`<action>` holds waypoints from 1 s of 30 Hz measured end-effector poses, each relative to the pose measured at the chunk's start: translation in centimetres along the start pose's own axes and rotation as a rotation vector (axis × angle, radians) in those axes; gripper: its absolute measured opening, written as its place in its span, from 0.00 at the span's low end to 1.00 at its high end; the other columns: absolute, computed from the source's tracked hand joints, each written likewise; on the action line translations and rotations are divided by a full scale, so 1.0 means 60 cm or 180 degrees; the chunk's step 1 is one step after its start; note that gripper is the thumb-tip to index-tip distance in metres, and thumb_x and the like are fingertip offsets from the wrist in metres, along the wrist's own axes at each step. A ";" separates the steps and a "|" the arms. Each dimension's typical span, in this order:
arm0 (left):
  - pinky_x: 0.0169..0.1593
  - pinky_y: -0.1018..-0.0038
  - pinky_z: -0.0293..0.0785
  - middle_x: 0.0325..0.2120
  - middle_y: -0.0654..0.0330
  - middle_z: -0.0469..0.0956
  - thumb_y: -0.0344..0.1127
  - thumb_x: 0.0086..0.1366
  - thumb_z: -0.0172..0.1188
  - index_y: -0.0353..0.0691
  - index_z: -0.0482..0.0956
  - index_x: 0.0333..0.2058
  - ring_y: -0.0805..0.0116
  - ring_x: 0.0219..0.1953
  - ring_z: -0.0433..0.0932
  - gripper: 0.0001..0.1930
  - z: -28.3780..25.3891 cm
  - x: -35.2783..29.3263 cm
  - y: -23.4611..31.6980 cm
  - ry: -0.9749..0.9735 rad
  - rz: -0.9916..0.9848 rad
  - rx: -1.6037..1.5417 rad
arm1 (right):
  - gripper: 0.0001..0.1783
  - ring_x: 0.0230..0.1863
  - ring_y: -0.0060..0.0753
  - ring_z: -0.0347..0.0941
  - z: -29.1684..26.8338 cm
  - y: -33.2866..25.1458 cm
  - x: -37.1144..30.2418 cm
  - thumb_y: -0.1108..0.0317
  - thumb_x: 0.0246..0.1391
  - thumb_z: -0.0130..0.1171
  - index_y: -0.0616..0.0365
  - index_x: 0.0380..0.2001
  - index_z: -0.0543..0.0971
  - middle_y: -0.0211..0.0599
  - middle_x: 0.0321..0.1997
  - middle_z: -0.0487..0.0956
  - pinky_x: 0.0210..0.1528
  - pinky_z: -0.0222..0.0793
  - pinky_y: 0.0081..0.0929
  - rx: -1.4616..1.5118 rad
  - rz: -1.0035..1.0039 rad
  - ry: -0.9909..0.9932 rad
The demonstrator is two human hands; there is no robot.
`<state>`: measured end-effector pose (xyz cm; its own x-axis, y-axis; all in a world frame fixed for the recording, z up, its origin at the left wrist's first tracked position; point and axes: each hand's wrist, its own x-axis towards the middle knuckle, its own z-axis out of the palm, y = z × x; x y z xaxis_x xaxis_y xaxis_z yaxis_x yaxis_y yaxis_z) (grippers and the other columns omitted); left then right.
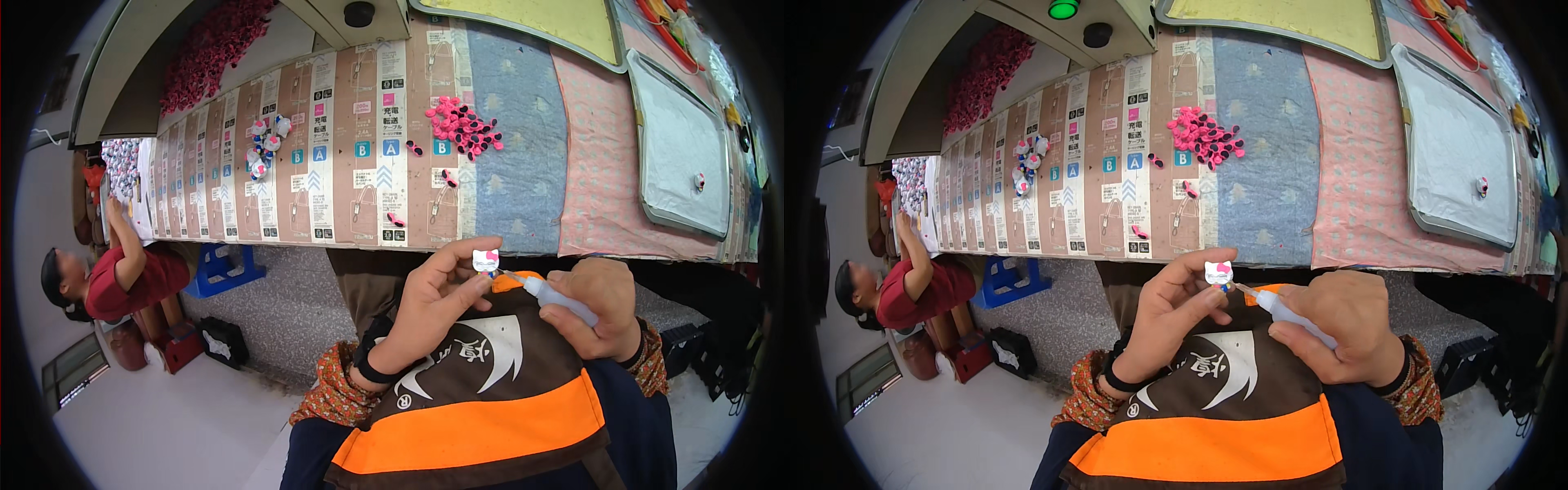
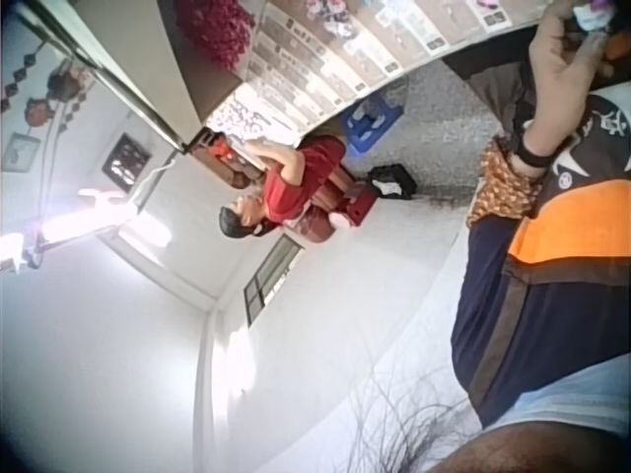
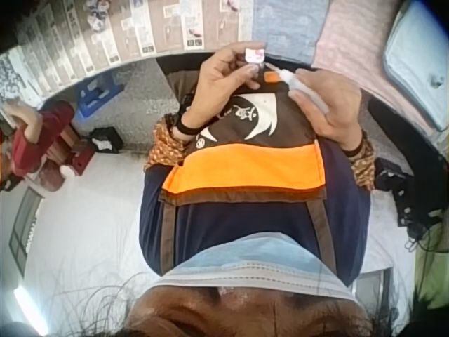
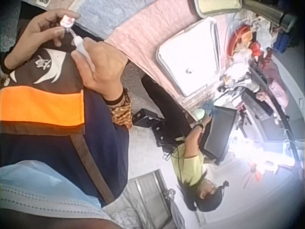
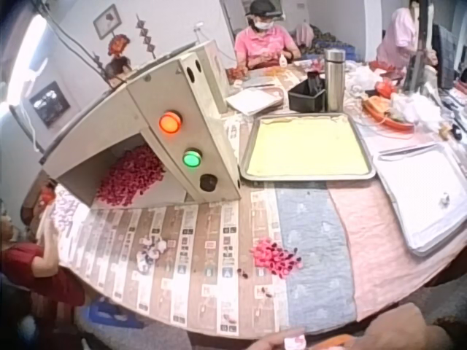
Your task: Applying glue to and assembling small plastic figurine components at a workshop station.
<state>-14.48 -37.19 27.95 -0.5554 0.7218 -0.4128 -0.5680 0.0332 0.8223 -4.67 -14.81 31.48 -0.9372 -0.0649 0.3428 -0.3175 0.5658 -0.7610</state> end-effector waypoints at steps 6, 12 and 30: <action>0.42 0.80 0.80 0.41 0.61 0.77 0.28 0.70 0.56 0.36 0.69 0.63 0.78 0.39 0.77 0.22 -0.015 -0.005 0.006 -0.0092 -0.0321 -0.0500 | 0.20 0.26 0.39 0.80 -0.004 0.003 -0.022 0.73 0.45 0.71 0.65 0.43 0.78 0.44 0.31 0.82 0.28 0.73 0.28 0.0372 0.0254 0.0413; 0.43 0.78 0.81 0.41 0.60 0.77 0.29 0.70 0.57 0.35 0.69 0.63 0.78 0.39 0.77 0.23 -0.025 -0.013 0.005 -0.0013 -0.0376 -0.0639 | 0.21 0.29 0.40 0.81 0.002 -0.004 -0.013 0.74 0.44 0.72 0.66 0.43 0.78 0.48 0.35 0.83 0.30 0.74 0.28 0.1086 0.0903 0.0366; 0.44 0.79 0.81 0.42 0.62 0.78 0.26 0.70 0.57 0.35 0.69 0.62 0.78 0.44 0.77 0.22 -0.027 -0.020 0.000 0.0164 -0.0065 -0.0047 | 0.17 0.21 0.43 0.78 0.032 0.002 0.010 0.73 0.44 0.73 0.64 0.38 0.80 0.41 0.25 0.80 0.24 0.70 0.31 0.0371 0.0225 0.0082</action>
<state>-14.80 -39.15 27.82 -0.5739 0.6846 -0.4494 -0.5882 0.0372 0.8078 -5.55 -16.38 30.55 -0.9542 -0.0064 0.2990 -0.2670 0.4688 -0.8420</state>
